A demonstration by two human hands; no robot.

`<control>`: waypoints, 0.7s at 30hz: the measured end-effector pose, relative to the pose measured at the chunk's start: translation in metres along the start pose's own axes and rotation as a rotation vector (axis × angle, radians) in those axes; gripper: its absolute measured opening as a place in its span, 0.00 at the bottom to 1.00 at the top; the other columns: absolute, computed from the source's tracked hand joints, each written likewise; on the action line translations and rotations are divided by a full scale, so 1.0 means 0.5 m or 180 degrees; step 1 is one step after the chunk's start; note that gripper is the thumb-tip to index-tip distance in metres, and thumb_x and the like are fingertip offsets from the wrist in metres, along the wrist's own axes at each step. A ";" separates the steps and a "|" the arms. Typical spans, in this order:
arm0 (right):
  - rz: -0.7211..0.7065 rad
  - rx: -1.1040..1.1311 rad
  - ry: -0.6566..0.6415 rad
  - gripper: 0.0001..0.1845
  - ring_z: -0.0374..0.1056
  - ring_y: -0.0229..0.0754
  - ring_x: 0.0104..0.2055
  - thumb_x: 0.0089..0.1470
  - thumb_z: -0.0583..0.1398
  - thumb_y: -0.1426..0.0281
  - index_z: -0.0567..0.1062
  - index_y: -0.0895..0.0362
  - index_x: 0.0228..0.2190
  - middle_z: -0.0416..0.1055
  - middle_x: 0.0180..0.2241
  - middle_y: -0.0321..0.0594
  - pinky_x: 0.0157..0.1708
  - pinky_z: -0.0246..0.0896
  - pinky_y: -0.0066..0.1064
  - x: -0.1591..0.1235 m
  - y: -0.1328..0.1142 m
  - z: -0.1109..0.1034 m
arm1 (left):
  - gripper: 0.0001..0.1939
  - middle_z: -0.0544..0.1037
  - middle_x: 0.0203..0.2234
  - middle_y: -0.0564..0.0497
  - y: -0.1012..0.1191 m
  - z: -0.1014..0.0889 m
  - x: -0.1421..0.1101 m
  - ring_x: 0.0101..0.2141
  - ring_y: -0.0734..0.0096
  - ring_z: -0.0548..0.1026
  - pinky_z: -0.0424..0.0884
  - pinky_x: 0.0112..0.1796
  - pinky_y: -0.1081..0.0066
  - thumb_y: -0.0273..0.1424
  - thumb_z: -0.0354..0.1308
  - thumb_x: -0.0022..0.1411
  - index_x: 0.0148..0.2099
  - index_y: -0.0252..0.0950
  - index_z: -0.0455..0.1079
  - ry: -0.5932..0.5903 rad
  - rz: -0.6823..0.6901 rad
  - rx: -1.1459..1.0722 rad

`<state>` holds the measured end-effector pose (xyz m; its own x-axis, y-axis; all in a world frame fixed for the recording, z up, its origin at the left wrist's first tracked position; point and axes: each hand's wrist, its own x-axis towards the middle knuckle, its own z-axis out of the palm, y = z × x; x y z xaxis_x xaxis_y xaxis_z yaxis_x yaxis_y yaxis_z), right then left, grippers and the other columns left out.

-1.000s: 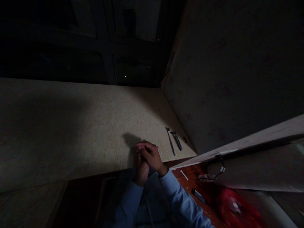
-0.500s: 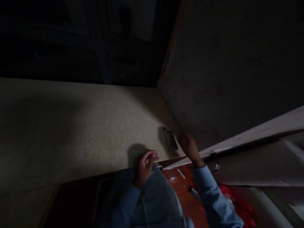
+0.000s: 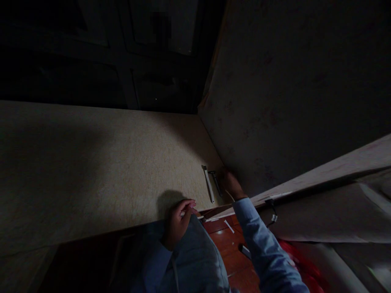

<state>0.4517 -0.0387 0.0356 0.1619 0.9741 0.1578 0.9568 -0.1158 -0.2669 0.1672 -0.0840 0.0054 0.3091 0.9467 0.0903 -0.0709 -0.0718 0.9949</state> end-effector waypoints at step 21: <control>-0.0055 0.1397 0.0775 0.20 0.73 0.55 0.51 0.59 0.61 0.66 0.75 0.57 0.52 0.75 0.51 0.54 0.51 0.71 0.49 -0.130 -0.183 -0.061 | 0.21 0.84 0.36 0.45 0.043 -0.004 0.011 0.31 0.64 0.82 0.79 0.37 0.67 0.47 0.63 0.61 0.46 0.35 0.76 0.0119 -0.0553 -0.0706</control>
<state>0.3610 -0.0973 0.0788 0.2487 0.8955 0.3691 0.7763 0.0436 -0.6288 0.1657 -0.0799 0.0272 0.2998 0.9501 -0.0865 -0.2271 0.1592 0.9608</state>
